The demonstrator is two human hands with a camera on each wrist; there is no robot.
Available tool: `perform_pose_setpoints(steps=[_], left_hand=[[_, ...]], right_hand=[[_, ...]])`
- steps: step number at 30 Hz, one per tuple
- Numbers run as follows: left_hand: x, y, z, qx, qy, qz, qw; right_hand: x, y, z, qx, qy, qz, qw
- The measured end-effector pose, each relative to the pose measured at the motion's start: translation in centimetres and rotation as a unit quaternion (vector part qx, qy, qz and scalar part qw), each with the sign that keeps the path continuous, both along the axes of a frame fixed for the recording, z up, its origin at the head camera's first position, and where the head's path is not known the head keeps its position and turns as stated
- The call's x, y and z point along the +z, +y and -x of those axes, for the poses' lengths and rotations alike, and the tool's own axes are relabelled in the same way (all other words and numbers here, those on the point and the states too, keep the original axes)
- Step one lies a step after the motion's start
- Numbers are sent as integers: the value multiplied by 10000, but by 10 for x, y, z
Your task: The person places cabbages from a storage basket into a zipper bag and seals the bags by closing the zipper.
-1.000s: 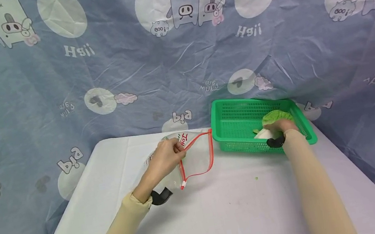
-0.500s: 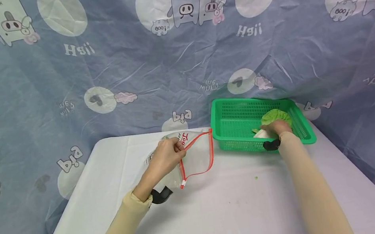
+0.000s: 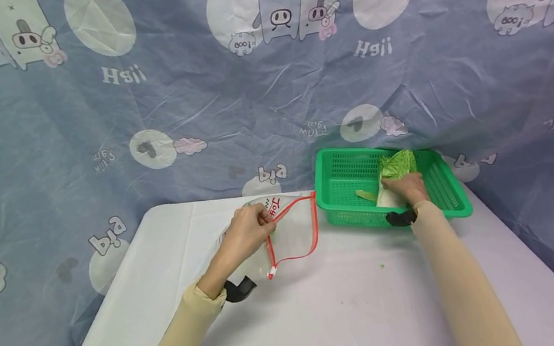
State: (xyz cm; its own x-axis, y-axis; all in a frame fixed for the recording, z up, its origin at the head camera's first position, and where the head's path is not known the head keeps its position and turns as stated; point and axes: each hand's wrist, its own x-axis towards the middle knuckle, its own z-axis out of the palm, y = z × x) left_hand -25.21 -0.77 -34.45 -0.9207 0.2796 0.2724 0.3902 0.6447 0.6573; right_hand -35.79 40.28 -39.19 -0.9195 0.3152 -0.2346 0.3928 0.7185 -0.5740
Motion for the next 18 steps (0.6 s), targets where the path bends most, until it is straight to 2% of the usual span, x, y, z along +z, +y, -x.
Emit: perform_pose_setpoints(steps=[5, 9, 14, 18], left_hand=[[1, 0, 0, 41, -60, -57, 10000], [1, 0, 1, 75, -22, -103, 9999], [0, 2, 2, 106, -123, -102, 9998], [-1, 2, 2, 58, -129, -57, 9999]], right_hand=[[2, -10, 2, -91, 441, 116, 9989], [2, -19, 1, -301, 1164, 397, 9919], [-3, -28, -2, -640, 2103, 823, 9721], [3, -39, -10, -904, 2684, 1159, 9520]])
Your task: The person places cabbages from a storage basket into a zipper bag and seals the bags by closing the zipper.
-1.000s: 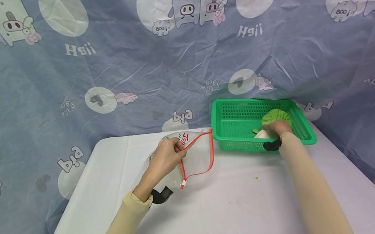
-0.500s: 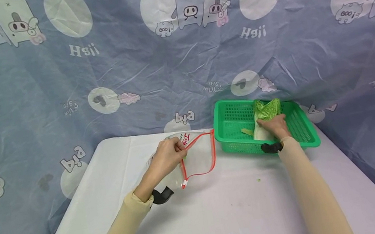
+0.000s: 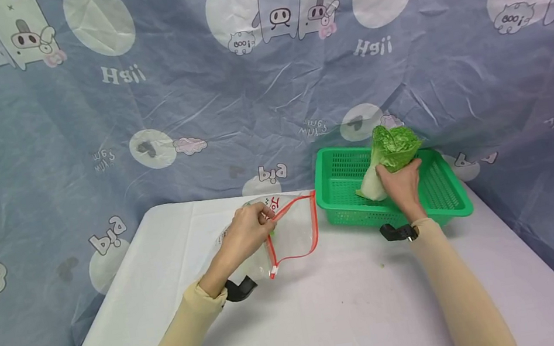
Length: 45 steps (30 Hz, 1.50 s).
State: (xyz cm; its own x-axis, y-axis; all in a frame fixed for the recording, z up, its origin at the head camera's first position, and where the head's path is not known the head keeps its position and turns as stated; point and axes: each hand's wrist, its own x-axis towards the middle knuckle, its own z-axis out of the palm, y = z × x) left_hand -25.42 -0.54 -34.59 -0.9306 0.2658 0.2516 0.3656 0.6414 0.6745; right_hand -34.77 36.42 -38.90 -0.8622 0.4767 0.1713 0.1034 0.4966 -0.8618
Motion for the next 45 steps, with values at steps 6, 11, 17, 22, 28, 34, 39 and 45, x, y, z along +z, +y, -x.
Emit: perform_pose_setpoints(steps=[6, 11, 17, 22, 28, 34, 39, 45], left_hand=[[0, 0, 1, 116, 250, -97, 9996], [0, -2, 4, 236, 390, -220, 9987], [1, -3, 5, 152, 411, -492, 9978], [1, -2, 5, 106, 473, -608, 9970], [0, -3, 6, 149, 548, -710, 9959], [0, -4, 5, 4, 250, -886, 9958], [2, -3, 3, -53, 129, -864, 9962], [4, -1, 0, 36, 285, -687, 9972]], right_hand=[[12, -25, -19, -155, 1009, 125, 9947], [19, -53, -39, 19, 1839, 239, 9826], [18, -92, -63, 615, 2225, 336, 9724], [8, -129, -82, 1229, 2130, 663, 9670], [-20, -162, -96, 2198, 1463, 580, 9628], [-39, -172, -98, 3152, 913, 487, 9434], [-38, -170, -99, 3900, 579, 546, 9174], [-32, -165, -100, 4272, 263, 554, 9021]])
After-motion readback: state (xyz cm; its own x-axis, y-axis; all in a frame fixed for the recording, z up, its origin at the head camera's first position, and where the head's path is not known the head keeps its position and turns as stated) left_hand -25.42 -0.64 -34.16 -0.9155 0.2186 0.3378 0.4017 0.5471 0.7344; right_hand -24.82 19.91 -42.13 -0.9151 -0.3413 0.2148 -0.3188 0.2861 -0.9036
